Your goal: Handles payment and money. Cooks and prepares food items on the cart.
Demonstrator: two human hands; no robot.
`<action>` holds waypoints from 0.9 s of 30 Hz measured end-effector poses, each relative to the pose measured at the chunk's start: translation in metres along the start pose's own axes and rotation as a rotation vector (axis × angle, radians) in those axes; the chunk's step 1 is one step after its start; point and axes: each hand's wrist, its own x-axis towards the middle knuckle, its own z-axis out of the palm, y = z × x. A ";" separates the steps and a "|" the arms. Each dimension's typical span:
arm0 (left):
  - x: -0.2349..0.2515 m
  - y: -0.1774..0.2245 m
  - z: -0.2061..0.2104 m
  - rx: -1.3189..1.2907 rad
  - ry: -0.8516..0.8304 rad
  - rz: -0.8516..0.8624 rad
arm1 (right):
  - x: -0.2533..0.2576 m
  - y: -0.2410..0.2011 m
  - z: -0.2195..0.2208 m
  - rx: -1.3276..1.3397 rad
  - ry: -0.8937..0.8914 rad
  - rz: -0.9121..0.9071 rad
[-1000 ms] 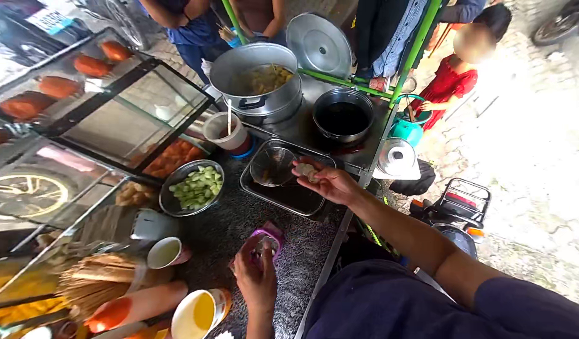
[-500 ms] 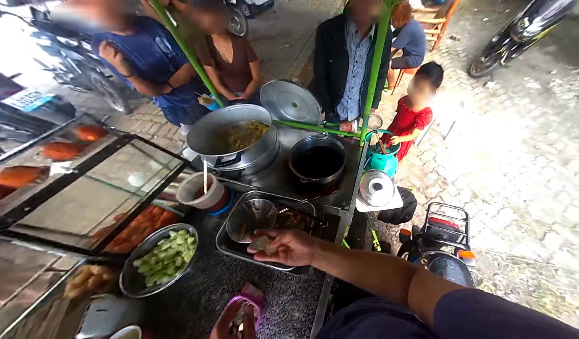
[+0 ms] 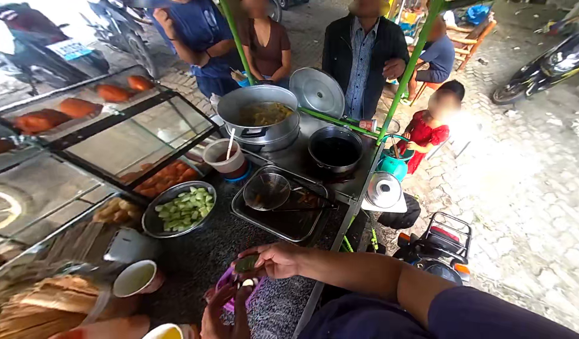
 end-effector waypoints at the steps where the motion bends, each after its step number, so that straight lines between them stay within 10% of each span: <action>1: -0.002 -0.003 -0.002 -0.003 0.010 -0.008 | 0.002 0.003 0.001 -0.017 0.009 0.012; 17: 0.007 -0.003 0.001 0.164 -0.026 -0.009 | 0.013 0.029 0.016 -0.277 0.193 0.018; 27: 0.006 -0.021 0.000 -0.016 0.003 -0.354 | 0.046 0.021 0.004 -0.815 0.365 0.149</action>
